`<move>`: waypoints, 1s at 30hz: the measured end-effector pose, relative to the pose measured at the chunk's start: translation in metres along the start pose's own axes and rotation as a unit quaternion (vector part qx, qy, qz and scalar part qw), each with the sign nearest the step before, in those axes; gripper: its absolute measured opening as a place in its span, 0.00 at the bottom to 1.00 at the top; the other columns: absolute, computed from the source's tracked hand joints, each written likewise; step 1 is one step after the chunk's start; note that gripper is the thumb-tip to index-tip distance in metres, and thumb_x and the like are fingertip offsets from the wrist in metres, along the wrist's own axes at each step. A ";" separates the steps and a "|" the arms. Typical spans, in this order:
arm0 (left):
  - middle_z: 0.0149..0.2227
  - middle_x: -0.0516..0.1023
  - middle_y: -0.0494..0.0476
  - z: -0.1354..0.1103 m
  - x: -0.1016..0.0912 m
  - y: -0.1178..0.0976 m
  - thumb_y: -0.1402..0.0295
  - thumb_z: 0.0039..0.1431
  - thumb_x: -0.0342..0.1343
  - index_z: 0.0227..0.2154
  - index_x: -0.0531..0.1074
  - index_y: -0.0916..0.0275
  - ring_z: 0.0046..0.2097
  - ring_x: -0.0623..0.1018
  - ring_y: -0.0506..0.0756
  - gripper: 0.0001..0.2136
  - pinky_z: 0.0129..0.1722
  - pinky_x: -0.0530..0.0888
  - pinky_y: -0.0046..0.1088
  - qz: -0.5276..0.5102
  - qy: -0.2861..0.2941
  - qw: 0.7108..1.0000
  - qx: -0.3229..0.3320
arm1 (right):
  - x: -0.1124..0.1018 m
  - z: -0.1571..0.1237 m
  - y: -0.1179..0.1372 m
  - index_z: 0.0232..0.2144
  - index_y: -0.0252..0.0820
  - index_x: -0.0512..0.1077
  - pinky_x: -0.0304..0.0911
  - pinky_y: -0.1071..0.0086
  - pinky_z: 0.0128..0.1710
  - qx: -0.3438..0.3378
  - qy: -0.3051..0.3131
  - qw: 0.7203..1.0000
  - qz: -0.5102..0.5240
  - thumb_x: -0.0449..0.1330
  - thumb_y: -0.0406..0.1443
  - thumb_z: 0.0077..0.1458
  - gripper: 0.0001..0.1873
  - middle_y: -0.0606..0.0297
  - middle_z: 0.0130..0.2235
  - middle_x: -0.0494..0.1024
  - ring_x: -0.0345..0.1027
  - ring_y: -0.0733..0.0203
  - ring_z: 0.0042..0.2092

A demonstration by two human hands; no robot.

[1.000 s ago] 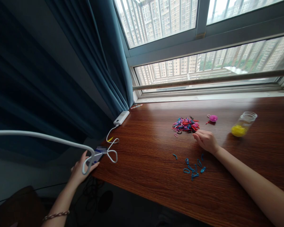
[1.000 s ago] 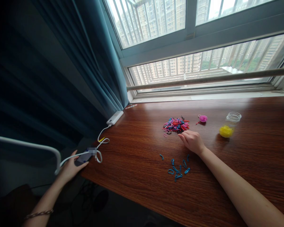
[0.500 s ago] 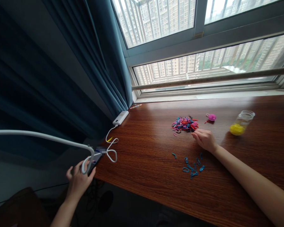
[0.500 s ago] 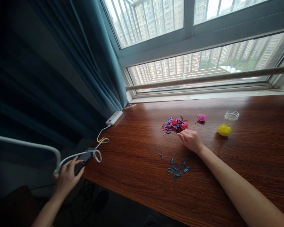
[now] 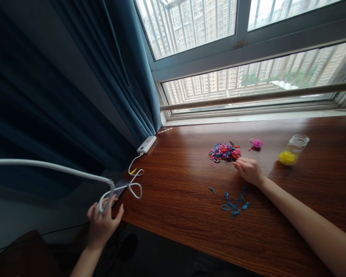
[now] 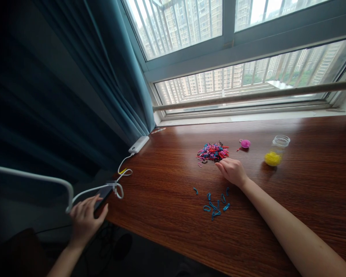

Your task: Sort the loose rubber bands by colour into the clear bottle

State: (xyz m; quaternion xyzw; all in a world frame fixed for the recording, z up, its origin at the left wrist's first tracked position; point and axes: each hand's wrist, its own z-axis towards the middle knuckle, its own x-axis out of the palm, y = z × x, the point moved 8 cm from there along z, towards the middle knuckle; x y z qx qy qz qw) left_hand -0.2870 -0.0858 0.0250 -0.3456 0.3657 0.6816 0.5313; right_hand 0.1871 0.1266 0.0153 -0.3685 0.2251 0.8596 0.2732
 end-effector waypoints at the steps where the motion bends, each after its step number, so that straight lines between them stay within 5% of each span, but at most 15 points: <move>1: 0.42 0.71 0.65 -0.002 -0.006 -0.020 0.69 0.53 0.51 0.49 0.58 0.66 0.48 0.68 0.63 0.20 0.49 0.61 0.47 -0.012 -0.035 0.998 0.046 | 0.000 0.000 -0.001 0.19 0.41 0.64 0.53 0.70 0.29 0.003 -0.001 1.000 0.000 0.45 0.37 0.59 0.19 0.63 0.21 0.69 0.62 0.63 0.26; 4: 0.31 0.73 0.56 -0.011 -0.009 -0.104 0.76 0.51 0.52 0.43 0.63 0.61 0.36 0.73 0.55 0.15 0.39 0.69 0.35 -0.098 -0.031 0.963 0.248 | 0.000 0.000 -0.003 0.18 0.41 0.63 0.52 0.70 0.29 0.012 -0.012 1.000 -0.004 0.46 0.37 0.59 0.19 0.63 0.21 0.68 0.62 0.63 0.26; 7: 0.23 0.70 0.53 -0.009 -0.017 -0.186 0.77 0.51 0.51 0.40 0.66 0.63 0.27 0.71 0.52 0.12 0.28 0.67 0.31 -0.173 -0.002 0.912 0.372 | -0.001 0.001 -0.007 0.20 0.41 0.64 0.54 0.69 0.30 0.034 -0.031 0.999 -0.016 0.46 0.38 0.59 0.17 0.62 0.22 0.69 0.63 0.61 0.27; 10: 0.20 0.68 0.53 0.016 -0.025 -0.252 0.74 0.53 0.50 0.36 0.67 0.62 0.25 0.69 0.51 0.07 0.24 0.64 0.30 -0.223 0.028 0.878 0.422 | -0.001 0.003 -0.014 0.27 0.42 0.67 0.57 0.67 0.35 0.063 -0.059 0.996 -0.014 0.48 0.37 0.58 0.12 0.59 0.28 0.71 0.64 0.57 0.34; 15: 0.29 0.72 0.55 0.091 -0.020 -0.329 0.70 0.57 0.47 0.34 0.68 0.62 0.33 0.71 0.51 0.06 0.33 0.67 0.30 -0.315 -0.006 0.840 0.441 | 0.005 0.004 -0.031 0.41 0.42 0.66 0.57 0.58 0.46 0.095 -0.092 0.991 0.000 0.51 0.36 0.55 0.12 0.54 0.42 0.70 0.60 0.50 0.45; 19: 0.34 0.71 0.58 0.163 0.014 -0.358 0.70 0.58 0.46 0.36 0.67 0.63 0.39 0.69 0.53 0.07 0.41 0.66 0.34 -0.366 -0.078 0.853 0.365 | 0.010 0.000 -0.046 0.44 0.42 0.65 0.57 0.54 0.45 0.118 -0.107 0.987 0.017 0.52 0.37 0.54 0.14 0.53 0.42 0.70 0.61 0.48 0.44; 22: 0.33 0.69 0.60 0.204 0.047 -0.356 0.71 0.59 0.45 0.37 0.66 0.65 0.38 0.68 0.54 0.07 0.41 0.66 0.35 -0.398 -0.097 0.877 0.250 | 0.012 -0.001 -0.053 0.43 0.42 0.65 0.58 0.54 0.44 0.144 -0.107 0.983 0.028 0.52 0.37 0.54 0.13 0.53 0.41 0.70 0.61 0.48 0.43; 26: 0.32 0.69 0.60 0.219 0.077 -0.345 0.73 0.57 0.47 0.32 0.67 0.65 0.38 0.67 0.54 0.05 0.40 0.66 0.34 -0.419 -0.081 0.889 0.169 | 0.013 -0.001 -0.056 0.42 0.40 0.65 0.58 0.56 0.45 0.168 -0.097 0.980 0.038 0.52 0.37 0.54 0.13 0.54 0.41 0.70 0.60 0.49 0.43; 30: 0.33 0.71 0.58 0.211 0.082 -0.346 0.72 0.56 0.50 0.30 0.70 0.64 0.40 0.67 0.54 0.04 0.41 0.65 0.33 -0.397 -0.054 0.895 0.196 | 0.015 -0.001 -0.056 0.41 0.39 0.67 0.57 0.56 0.46 0.171 -0.088 0.981 0.036 0.52 0.36 0.54 0.12 0.53 0.41 0.71 0.60 0.50 0.44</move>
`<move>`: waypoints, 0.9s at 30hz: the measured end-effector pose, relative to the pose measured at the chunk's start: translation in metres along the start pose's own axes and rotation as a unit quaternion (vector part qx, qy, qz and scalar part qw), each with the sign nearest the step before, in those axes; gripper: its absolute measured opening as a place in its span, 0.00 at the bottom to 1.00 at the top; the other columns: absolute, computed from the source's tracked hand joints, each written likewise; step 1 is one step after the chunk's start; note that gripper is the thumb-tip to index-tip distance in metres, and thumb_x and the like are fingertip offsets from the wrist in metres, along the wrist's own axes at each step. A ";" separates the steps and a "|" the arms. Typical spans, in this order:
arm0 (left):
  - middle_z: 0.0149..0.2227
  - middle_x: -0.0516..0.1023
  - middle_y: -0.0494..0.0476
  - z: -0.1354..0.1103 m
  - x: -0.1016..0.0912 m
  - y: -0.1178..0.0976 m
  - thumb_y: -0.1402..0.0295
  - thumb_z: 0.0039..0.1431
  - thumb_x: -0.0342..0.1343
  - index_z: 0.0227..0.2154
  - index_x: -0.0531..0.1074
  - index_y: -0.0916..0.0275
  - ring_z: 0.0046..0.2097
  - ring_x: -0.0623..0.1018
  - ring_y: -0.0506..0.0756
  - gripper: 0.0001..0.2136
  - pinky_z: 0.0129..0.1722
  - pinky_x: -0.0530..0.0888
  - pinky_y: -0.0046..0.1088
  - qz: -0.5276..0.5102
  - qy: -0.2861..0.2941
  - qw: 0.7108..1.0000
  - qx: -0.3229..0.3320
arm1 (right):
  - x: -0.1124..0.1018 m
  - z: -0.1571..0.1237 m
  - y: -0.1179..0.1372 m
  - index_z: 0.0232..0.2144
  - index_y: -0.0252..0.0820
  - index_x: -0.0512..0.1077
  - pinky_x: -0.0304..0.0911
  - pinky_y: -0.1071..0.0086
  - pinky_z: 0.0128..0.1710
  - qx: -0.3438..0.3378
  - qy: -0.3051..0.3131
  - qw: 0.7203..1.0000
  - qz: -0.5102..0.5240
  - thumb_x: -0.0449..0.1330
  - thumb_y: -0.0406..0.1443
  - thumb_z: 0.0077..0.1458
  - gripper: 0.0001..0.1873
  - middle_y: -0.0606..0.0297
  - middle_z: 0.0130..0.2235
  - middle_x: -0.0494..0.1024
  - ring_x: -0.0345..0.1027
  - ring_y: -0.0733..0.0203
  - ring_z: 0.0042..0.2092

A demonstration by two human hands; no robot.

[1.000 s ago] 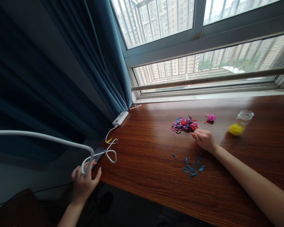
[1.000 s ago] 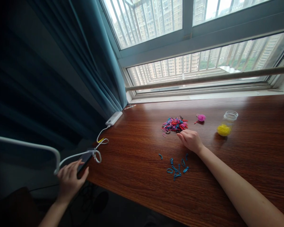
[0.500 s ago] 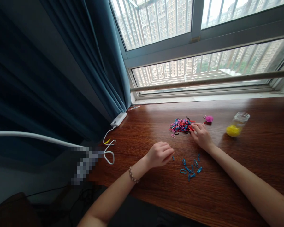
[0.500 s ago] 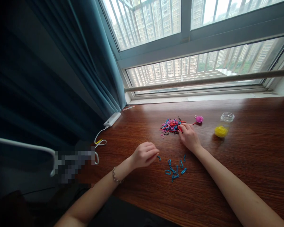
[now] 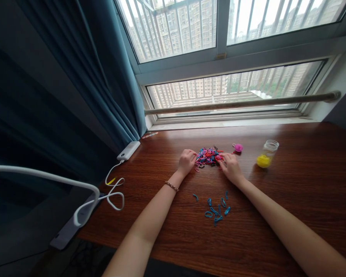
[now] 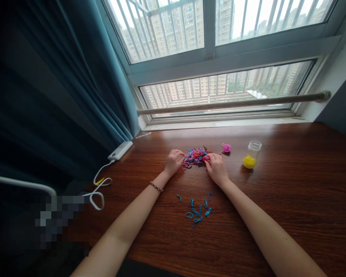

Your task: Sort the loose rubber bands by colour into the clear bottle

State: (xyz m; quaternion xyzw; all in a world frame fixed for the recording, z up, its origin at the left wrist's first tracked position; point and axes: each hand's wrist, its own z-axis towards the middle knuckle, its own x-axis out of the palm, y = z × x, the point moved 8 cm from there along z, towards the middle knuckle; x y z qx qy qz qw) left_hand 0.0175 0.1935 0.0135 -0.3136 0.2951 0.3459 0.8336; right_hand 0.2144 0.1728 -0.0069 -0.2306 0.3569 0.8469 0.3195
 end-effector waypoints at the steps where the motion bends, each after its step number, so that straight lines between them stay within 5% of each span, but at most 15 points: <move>1: 0.33 0.71 0.58 -0.001 0.002 -0.003 0.71 0.55 0.51 0.29 0.71 0.63 0.40 0.68 0.54 0.05 0.42 0.65 0.33 0.008 0.014 1.000 0.010 | 0.000 0.000 0.000 0.40 0.39 0.67 0.57 0.56 0.47 0.000 -0.001 1.000 -0.001 0.52 0.37 0.54 0.12 0.53 0.41 0.71 0.60 0.50 0.44; 5: 0.35 0.73 0.55 -0.001 0.009 -0.010 0.68 0.55 0.51 0.28 0.72 0.61 0.43 0.67 0.54 0.05 0.43 0.64 0.33 0.054 0.056 0.997 0.020 | -0.001 -0.001 -0.001 0.40 0.38 0.68 0.58 0.56 0.47 0.002 -0.008 1.000 -0.002 0.52 0.38 0.54 0.12 0.54 0.41 0.71 0.61 0.51 0.44; 15: 0.35 0.73 0.54 -0.003 0.010 0.018 0.68 0.54 0.53 0.26 0.73 0.60 0.43 0.67 0.55 0.05 0.42 0.64 0.33 0.068 0.051 0.992 -0.094 | -0.001 0.000 0.003 0.39 0.38 0.68 0.58 0.57 0.46 -0.003 -0.002 1.000 -0.003 0.51 0.38 0.55 0.12 0.54 0.39 0.72 0.61 0.52 0.44; 27: 0.36 0.74 0.53 -0.006 0.016 0.012 0.69 0.54 0.52 0.27 0.73 0.60 0.44 0.66 0.55 0.06 0.44 0.61 0.34 0.069 0.087 0.990 -0.083 | -0.001 -0.003 0.003 0.39 0.37 0.68 0.58 0.56 0.47 -0.026 -0.014 1.000 -0.006 0.50 0.39 0.55 0.14 0.53 0.40 0.72 0.61 0.52 0.44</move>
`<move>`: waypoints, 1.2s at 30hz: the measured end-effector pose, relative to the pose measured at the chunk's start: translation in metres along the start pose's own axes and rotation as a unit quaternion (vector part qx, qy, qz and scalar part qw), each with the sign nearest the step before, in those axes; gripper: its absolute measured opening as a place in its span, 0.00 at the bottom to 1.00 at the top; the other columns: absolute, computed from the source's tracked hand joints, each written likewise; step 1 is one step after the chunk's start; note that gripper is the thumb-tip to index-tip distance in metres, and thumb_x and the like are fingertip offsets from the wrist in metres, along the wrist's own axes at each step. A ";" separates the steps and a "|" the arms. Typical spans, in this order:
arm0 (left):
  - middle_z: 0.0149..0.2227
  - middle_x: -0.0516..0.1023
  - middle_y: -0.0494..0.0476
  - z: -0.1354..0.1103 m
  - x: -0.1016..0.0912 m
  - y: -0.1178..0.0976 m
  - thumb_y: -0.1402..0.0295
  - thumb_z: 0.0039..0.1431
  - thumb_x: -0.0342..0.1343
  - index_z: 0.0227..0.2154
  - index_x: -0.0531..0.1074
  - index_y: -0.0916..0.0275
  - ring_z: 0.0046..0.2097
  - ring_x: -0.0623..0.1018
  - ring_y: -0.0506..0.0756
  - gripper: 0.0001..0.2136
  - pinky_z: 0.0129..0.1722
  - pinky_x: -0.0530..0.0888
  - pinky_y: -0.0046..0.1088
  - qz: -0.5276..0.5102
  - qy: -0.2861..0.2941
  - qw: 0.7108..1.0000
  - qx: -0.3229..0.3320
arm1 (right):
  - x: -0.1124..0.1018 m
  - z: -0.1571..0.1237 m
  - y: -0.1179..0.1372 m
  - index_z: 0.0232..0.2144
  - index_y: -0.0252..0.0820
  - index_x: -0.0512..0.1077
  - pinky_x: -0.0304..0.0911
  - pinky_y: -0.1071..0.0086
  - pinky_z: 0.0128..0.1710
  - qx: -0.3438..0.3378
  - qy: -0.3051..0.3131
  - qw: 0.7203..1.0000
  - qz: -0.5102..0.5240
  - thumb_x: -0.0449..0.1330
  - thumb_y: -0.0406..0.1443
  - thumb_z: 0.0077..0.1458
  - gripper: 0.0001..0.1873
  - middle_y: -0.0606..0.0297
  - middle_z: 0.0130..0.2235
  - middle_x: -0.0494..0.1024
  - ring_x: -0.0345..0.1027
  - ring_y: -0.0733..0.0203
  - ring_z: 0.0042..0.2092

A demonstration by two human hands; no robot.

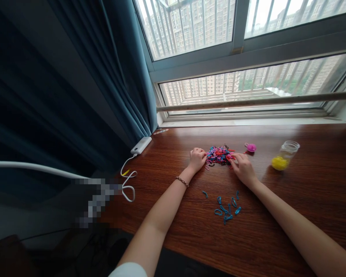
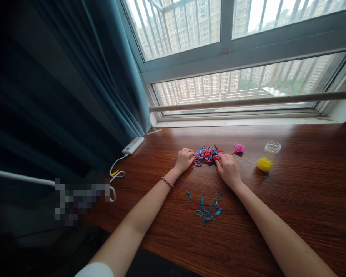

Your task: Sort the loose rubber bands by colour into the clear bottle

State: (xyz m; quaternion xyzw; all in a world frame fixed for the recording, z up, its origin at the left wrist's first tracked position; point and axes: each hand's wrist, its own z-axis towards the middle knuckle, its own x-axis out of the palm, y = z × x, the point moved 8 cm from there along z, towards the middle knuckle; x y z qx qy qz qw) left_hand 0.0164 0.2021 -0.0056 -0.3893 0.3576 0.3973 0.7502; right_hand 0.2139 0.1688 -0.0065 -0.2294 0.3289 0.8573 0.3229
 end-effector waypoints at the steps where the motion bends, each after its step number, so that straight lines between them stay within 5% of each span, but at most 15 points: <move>1: 0.36 0.74 0.53 0.000 -0.001 -0.001 0.69 0.54 0.52 0.28 0.73 0.60 0.44 0.66 0.55 0.06 0.44 0.61 0.34 0.000 -0.004 1.000 0.003 | 0.000 0.000 0.000 0.39 0.37 0.68 0.58 0.56 0.47 0.000 -0.001 1.000 0.000 0.50 0.39 0.55 0.14 0.53 0.40 0.72 0.61 0.52 0.44; 14: 0.32 0.77 0.53 0.000 -0.010 0.005 0.69 0.54 0.52 0.29 0.74 0.59 0.38 0.73 0.53 0.06 0.42 0.66 0.31 -0.045 -0.081 0.996 0.014 | 0.000 0.001 0.001 0.38 0.39 0.68 0.59 0.56 0.46 0.004 0.003 1.000 0.007 0.51 0.37 0.55 0.11 0.54 0.39 0.72 0.62 0.52 0.43; 28: 0.32 0.75 0.54 0.002 -0.010 0.012 0.73 0.53 0.50 0.29 0.70 0.62 0.36 0.74 0.52 0.04 0.38 0.69 0.29 -0.076 -0.079 0.994 -0.010 | 0.002 0.003 -0.005 0.41 0.40 0.68 0.59 0.56 0.47 0.054 0.012 0.996 0.069 0.48 0.34 0.56 0.13 0.54 0.41 0.72 0.64 0.53 0.45; 36: 0.28 0.70 0.54 0.003 -0.010 0.017 0.71 0.55 0.46 0.28 0.64 0.62 0.32 0.71 0.52 0.04 0.32 0.67 0.27 -0.074 -0.085 0.992 -0.049 | 0.023 0.022 -0.037 0.44 0.39 0.68 0.57 0.57 0.50 0.085 0.060 0.989 0.104 0.47 0.33 0.55 0.16 0.56 0.43 0.72 0.61 0.54 0.49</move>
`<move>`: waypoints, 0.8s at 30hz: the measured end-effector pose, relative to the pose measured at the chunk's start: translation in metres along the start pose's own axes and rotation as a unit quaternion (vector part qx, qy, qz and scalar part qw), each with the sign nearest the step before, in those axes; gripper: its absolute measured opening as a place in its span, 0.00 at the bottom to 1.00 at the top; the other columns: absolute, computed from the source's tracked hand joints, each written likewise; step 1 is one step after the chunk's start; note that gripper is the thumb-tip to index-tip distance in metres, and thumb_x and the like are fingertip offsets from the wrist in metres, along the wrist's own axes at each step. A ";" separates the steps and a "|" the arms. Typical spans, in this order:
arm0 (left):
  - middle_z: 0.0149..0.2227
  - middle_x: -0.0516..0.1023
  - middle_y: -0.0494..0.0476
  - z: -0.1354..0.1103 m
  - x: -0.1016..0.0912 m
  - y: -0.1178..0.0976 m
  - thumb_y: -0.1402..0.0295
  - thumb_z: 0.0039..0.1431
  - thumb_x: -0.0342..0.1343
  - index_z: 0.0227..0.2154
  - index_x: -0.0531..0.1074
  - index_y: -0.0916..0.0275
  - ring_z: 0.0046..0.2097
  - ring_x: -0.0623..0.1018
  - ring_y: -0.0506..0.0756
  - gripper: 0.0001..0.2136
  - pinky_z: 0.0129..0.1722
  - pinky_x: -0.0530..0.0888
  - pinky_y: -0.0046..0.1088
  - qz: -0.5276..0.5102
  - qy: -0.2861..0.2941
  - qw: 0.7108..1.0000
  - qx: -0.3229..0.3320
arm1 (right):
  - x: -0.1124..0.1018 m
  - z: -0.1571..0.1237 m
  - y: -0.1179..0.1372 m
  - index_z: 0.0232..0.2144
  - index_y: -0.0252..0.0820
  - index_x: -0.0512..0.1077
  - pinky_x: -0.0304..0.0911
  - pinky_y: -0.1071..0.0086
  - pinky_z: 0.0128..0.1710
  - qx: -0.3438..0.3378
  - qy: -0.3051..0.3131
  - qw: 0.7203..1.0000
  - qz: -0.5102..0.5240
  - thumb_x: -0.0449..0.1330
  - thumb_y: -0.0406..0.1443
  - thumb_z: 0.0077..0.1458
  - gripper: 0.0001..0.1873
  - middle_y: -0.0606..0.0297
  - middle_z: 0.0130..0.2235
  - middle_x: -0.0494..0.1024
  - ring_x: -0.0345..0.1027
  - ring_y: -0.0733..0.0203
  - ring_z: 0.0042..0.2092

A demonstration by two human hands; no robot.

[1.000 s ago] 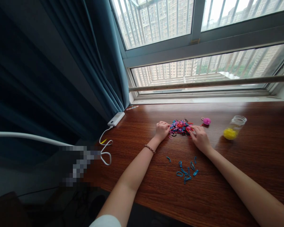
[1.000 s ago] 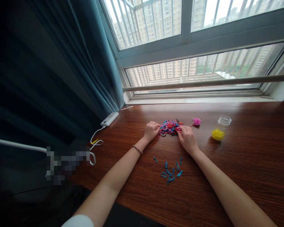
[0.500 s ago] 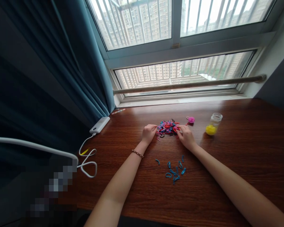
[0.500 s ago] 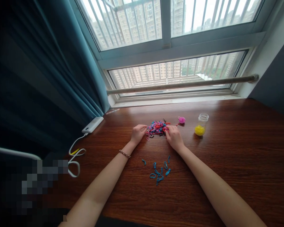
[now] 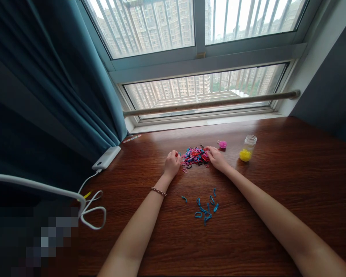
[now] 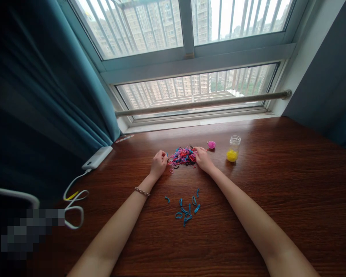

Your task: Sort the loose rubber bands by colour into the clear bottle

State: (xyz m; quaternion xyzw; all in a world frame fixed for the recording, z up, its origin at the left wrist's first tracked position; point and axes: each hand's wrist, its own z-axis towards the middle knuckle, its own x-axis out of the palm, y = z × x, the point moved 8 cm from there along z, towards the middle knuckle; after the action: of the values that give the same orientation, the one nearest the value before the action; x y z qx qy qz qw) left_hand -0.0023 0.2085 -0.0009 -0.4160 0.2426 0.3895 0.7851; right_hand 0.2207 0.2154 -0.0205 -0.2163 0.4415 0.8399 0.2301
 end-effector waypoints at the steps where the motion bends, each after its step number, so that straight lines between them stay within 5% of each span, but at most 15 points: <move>1: 0.28 0.69 0.54 0.000 0.000 0.001 0.71 0.55 0.46 0.28 0.64 0.62 0.31 0.70 0.52 0.04 0.32 0.67 0.27 -0.001 -0.002 1.000 -0.003 | 0.004 0.001 -0.004 0.45 0.40 0.67 0.56 0.57 0.51 -0.001 0.016 1.000 -0.004 0.48 0.33 0.55 0.17 0.56 0.44 0.72 0.59 0.54 0.51; 5: 0.28 0.69 0.53 0.000 0.001 0.001 0.70 0.54 0.48 0.28 0.64 0.62 0.31 0.71 0.51 0.02 0.33 0.68 0.27 -0.007 -0.005 1.000 0.000 | 0.017 -0.002 -0.012 0.47 0.43 0.67 0.51 0.55 0.55 -0.027 0.063 0.997 -0.026 0.49 0.33 0.55 0.18 0.61 0.49 0.70 0.53 0.53 0.55; 15: 0.32 0.75 0.54 -0.003 0.000 -0.023 0.66 0.53 0.52 0.32 0.69 0.62 0.32 0.74 0.50 0.06 0.36 0.71 0.27 -0.111 0.036 0.993 0.027 | 0.008 0.000 -0.009 0.43 0.43 0.71 0.55 0.55 0.53 -0.044 0.043 0.998 -0.002 0.48 0.30 0.54 0.17 0.60 0.46 0.73 0.61 0.56 0.50; 24: 0.32 0.76 0.57 -0.034 0.022 -0.102 0.69 0.52 0.52 0.26 0.74 0.63 0.36 0.74 0.51 0.06 0.37 0.70 0.25 -0.240 0.272 0.920 0.149 | 0.009 -0.002 -0.006 0.41 0.47 0.73 0.55 0.55 0.53 -0.044 0.060 0.997 -0.006 0.49 0.29 0.53 0.18 0.63 0.45 0.74 0.60 0.56 0.51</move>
State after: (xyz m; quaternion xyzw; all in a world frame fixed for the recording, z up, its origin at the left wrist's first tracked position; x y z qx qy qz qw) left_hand 0.0913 0.1532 0.0123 -0.4298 0.3948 0.0204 0.8118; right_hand 0.2173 0.2187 -0.0306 -0.2791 0.4158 0.8424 0.1987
